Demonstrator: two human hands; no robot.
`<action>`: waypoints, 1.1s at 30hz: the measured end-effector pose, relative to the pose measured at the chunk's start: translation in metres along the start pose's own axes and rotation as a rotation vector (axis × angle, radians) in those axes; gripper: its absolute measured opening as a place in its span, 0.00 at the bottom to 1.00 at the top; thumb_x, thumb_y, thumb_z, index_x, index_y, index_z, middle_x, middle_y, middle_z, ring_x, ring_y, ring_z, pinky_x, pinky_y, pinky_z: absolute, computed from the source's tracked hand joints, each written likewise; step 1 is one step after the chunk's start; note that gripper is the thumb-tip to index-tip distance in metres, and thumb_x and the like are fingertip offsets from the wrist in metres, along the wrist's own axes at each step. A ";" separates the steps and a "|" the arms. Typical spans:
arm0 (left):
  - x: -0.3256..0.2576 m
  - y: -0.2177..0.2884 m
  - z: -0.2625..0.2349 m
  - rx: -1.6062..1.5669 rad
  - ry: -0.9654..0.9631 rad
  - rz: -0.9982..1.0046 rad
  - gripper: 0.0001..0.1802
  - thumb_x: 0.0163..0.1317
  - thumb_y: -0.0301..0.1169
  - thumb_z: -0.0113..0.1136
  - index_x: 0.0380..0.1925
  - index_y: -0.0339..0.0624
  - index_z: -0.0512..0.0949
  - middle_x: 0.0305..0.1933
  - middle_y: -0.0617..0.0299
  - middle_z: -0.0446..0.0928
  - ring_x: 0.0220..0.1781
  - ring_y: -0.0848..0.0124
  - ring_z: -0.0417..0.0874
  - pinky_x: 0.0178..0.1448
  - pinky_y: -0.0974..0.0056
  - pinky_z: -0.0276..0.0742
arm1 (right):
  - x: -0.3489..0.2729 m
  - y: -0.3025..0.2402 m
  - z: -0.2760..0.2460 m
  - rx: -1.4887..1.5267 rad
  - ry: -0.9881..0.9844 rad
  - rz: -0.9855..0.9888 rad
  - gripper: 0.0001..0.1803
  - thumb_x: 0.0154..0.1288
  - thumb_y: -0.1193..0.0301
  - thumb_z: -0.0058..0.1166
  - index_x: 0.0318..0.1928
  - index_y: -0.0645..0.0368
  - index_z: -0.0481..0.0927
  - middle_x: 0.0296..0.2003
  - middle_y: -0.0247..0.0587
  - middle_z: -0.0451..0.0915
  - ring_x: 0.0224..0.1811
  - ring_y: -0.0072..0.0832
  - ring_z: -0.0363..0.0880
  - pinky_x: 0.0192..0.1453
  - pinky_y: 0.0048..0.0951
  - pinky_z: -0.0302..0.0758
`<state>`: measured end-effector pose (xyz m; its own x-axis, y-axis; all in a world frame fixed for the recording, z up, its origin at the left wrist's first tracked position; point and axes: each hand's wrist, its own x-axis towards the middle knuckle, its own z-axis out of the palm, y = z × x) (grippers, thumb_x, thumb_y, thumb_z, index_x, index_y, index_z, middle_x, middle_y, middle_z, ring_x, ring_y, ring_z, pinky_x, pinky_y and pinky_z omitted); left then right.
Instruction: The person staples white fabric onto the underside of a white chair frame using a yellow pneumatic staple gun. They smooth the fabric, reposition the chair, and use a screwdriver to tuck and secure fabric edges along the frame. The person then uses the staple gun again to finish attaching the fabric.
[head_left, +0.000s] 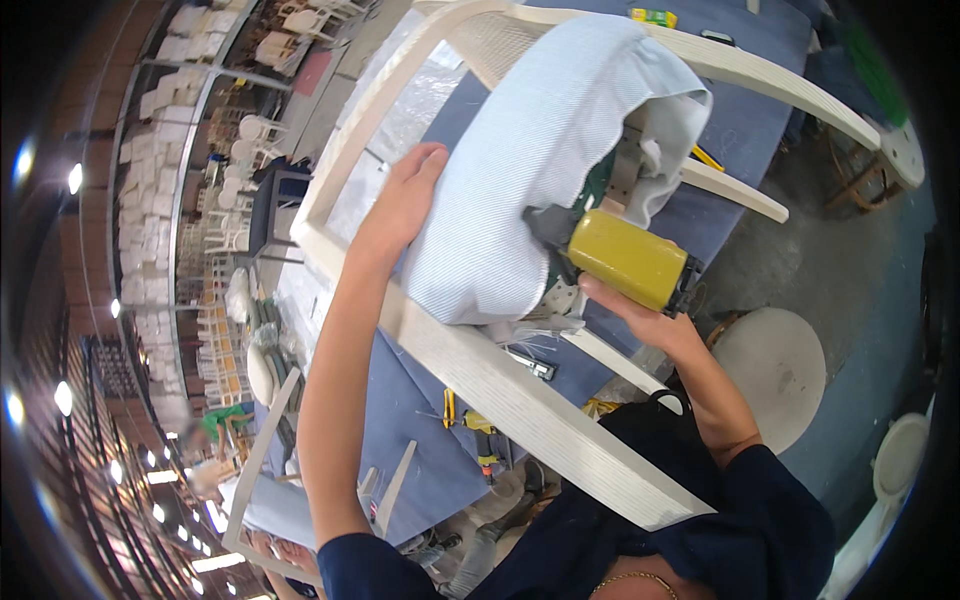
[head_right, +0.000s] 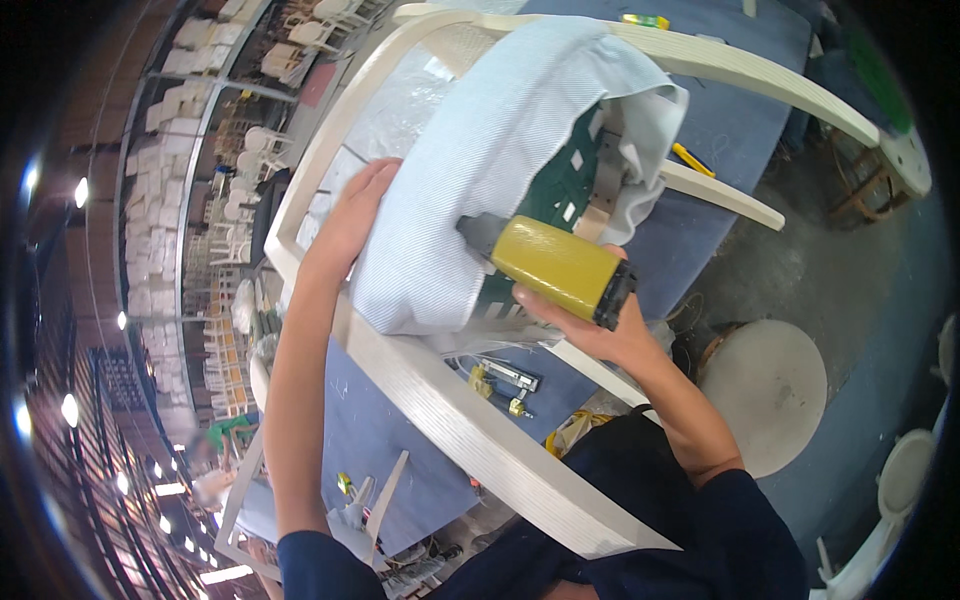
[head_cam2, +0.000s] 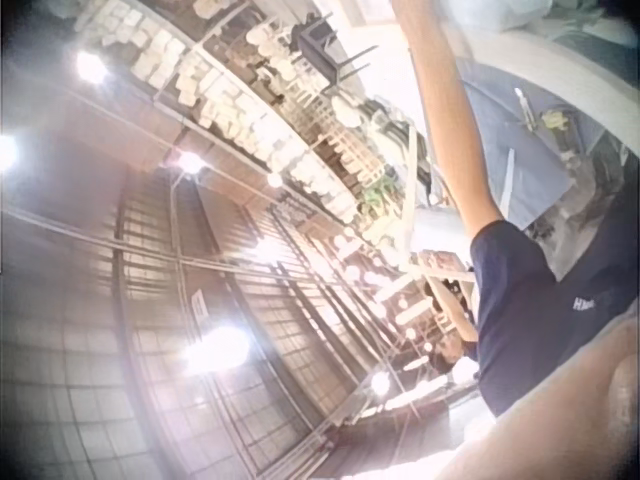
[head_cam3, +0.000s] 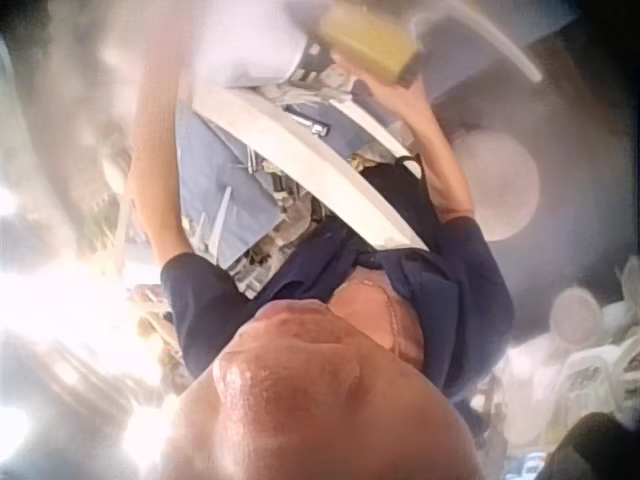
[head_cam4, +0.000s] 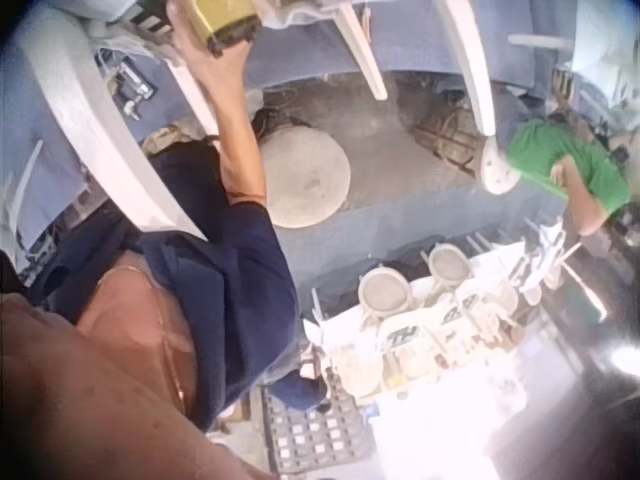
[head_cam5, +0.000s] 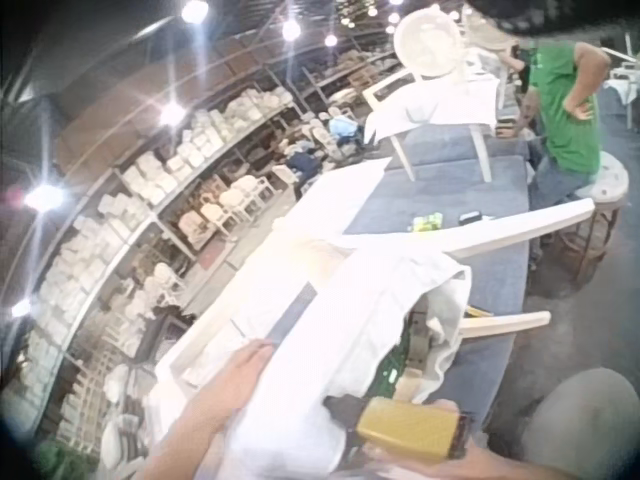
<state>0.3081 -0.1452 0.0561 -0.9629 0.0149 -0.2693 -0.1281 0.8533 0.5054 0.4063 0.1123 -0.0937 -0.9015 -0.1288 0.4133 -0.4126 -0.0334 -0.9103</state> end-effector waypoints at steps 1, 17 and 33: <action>0.001 0.009 0.007 -0.063 0.004 -0.048 0.35 0.78 0.52 0.42 0.72 0.35 0.68 0.71 0.50 0.73 0.68 0.62 0.75 0.76 0.64 0.61 | -0.001 0.003 0.000 -0.006 0.029 -0.007 0.15 0.62 0.66 0.73 0.45 0.60 0.88 0.34 0.39 0.89 0.33 0.31 0.87 0.38 0.30 0.77; -0.056 0.051 0.048 0.520 0.252 0.241 0.35 0.80 0.55 0.33 0.71 0.37 0.62 0.70 0.30 0.66 0.56 0.31 0.80 0.63 0.38 0.73 | -0.007 0.009 0.001 -0.134 0.123 -0.171 0.14 0.61 0.73 0.73 0.45 0.63 0.86 0.38 0.43 0.88 0.34 0.36 0.87 0.38 0.30 0.80; -0.078 0.065 0.060 0.872 0.268 0.373 0.41 0.60 0.31 0.69 0.71 0.45 0.60 0.65 0.34 0.68 0.39 0.41 0.86 0.38 0.48 0.85 | -0.012 -0.007 0.006 -0.211 -0.029 -0.058 0.17 0.59 0.66 0.75 0.47 0.57 0.89 0.41 0.37 0.89 0.36 0.35 0.84 0.45 0.34 0.72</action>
<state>0.3893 -0.0599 0.0608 -0.9418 0.3344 0.0340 0.3107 0.9049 -0.2909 0.4206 0.1083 -0.0928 -0.8727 -0.1613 0.4608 -0.4844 0.1668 -0.8588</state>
